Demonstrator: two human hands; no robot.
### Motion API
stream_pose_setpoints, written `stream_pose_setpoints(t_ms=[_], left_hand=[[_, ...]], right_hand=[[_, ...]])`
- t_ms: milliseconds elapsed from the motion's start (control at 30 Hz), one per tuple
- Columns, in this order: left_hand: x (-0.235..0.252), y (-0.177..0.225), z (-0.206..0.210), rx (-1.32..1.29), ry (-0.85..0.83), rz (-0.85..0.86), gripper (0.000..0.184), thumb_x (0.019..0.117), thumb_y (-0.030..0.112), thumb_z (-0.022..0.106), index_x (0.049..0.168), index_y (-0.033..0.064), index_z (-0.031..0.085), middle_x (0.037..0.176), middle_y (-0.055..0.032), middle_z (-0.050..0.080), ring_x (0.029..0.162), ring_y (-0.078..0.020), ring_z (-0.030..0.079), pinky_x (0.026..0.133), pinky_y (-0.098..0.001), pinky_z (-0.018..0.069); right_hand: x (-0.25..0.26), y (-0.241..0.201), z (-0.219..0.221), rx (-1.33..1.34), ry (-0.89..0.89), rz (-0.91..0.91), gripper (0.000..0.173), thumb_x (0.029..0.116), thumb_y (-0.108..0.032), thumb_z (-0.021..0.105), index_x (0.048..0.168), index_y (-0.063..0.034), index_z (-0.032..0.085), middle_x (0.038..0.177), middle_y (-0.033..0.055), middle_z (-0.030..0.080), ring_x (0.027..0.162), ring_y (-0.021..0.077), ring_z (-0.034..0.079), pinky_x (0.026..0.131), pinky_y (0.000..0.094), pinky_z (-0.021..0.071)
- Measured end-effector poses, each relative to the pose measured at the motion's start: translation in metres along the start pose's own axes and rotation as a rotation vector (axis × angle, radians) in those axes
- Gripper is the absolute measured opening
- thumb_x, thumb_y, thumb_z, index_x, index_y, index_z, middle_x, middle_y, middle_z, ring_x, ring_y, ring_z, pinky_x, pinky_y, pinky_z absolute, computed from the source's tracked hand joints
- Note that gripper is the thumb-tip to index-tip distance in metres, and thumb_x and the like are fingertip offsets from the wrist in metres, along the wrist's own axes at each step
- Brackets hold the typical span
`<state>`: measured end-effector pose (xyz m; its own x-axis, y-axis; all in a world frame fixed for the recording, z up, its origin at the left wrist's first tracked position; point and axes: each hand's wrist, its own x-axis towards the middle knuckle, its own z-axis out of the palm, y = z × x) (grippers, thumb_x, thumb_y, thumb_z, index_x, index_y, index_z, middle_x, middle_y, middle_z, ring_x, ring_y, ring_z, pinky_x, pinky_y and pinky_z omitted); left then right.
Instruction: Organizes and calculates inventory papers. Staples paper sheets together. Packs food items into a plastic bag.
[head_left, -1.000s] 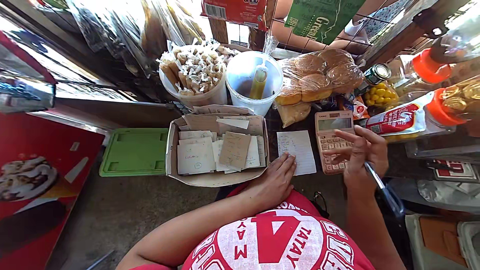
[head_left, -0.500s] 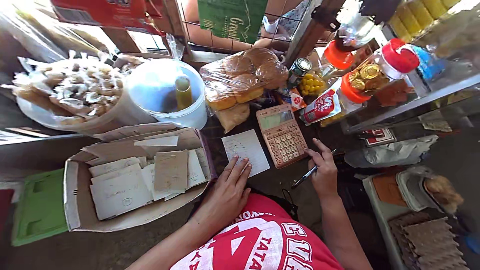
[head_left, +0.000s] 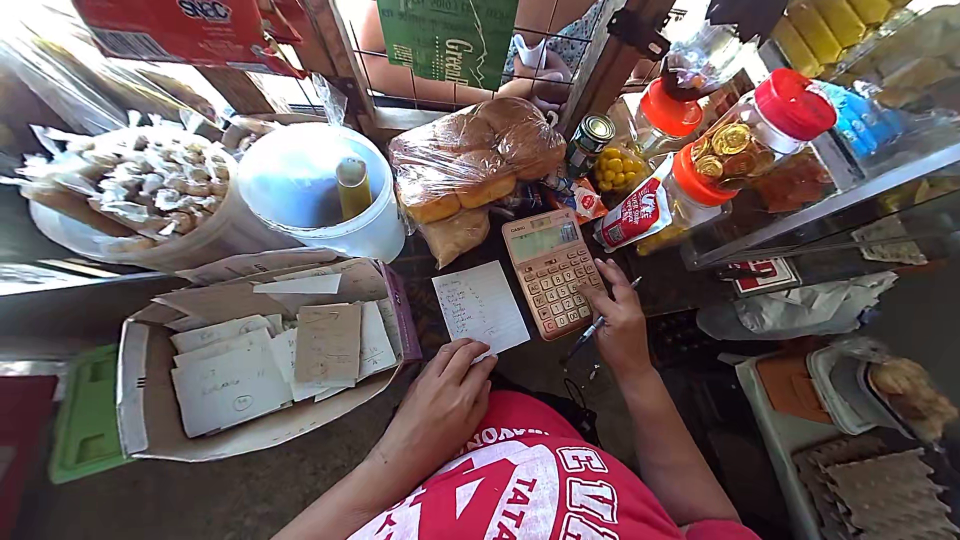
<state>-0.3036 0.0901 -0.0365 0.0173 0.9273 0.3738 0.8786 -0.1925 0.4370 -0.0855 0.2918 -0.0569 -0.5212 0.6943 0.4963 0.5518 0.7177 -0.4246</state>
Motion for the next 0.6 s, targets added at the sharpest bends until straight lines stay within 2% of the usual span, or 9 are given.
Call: stream_pose_setpoints(t_ms=[167,267,333,400,500,600], left_hand=[[-0.001,0.002,0.0,-0.009,0.024,-0.016,0.028,0.1003,0.018,0.052,0.115,0.0066,0.073,0.121,-0.0143,0.07,0.12,-0.0313,0.063,0.101,-0.0372,0.0515],[-0.001,0.003,0.0,0.001,0.041,-0.032,0.028,0.0993,0.014,0.051,0.113,0.0065,0.074,0.12,-0.0141,0.07,0.12,-0.0312,0.063,0.101,-0.037,0.0517],[-0.002,0.003,-0.001,0.014,0.048,-0.039,0.029,0.098,0.011,0.05,0.112,0.0066,0.074,0.12,-0.0138,0.07,0.119,-0.0313,0.064,0.101,-0.0374,0.0522],[-0.003,0.003,-0.001,0.023,0.05,-0.048,0.029,0.0976,0.01,0.049,0.112,0.0069,0.074,0.121,-0.0136,0.07,0.119,-0.0317,0.064,0.1,-0.0384,0.0524],[-0.003,0.003,-0.002,0.034,0.055,-0.051,0.029,0.0974,0.012,0.05,0.112,0.0075,0.075,0.12,-0.0131,0.071,0.119,-0.0315,0.064,0.1,-0.0388,0.0528],[-0.005,0.003,-0.004,0.034,0.052,-0.043,0.029,0.0963,0.01,0.05,0.111,0.007,0.075,0.119,-0.0134,0.071,0.118,-0.032,0.064,0.1,-0.0385,0.053]], right_hand=[[-0.006,0.0,-0.006,0.001,-0.003,-0.06,0.035,0.0934,0.009,0.055,0.11,-0.0109,0.08,0.144,0.0173,0.061,0.142,0.0378,0.049,0.111,0.0482,0.0468],[-0.014,0.0,-0.004,-0.003,-0.01,-0.067,0.034,0.0936,0.007,0.056,0.109,-0.0114,0.08,0.142,0.0178,0.062,0.141,0.0396,0.049,0.112,0.0495,0.0458],[-0.019,-0.007,-0.003,0.024,-0.008,-0.13,0.029,0.094,0.004,0.058,0.104,-0.0107,0.081,0.138,0.0176,0.065,0.138,0.0389,0.052,0.111,0.0478,0.0472],[-0.024,-0.013,-0.001,0.047,-0.056,-0.187,0.031,0.0929,0.005,0.057,0.102,-0.0134,0.081,0.136,0.0152,0.066,0.136,0.0376,0.054,0.11,0.0462,0.0485],[-0.026,-0.01,-0.005,0.054,-0.002,-0.16,0.03,0.0932,0.005,0.056,0.101,-0.0113,0.081,0.133,0.0156,0.068,0.135,0.0367,0.056,0.11,0.0458,0.0483],[-0.023,-0.001,-0.011,-0.017,0.085,-0.05,0.026,0.0949,0.005,0.056,0.098,-0.0066,0.08,0.132,0.0187,0.067,0.134,0.0377,0.056,0.109,0.0456,0.0494]])
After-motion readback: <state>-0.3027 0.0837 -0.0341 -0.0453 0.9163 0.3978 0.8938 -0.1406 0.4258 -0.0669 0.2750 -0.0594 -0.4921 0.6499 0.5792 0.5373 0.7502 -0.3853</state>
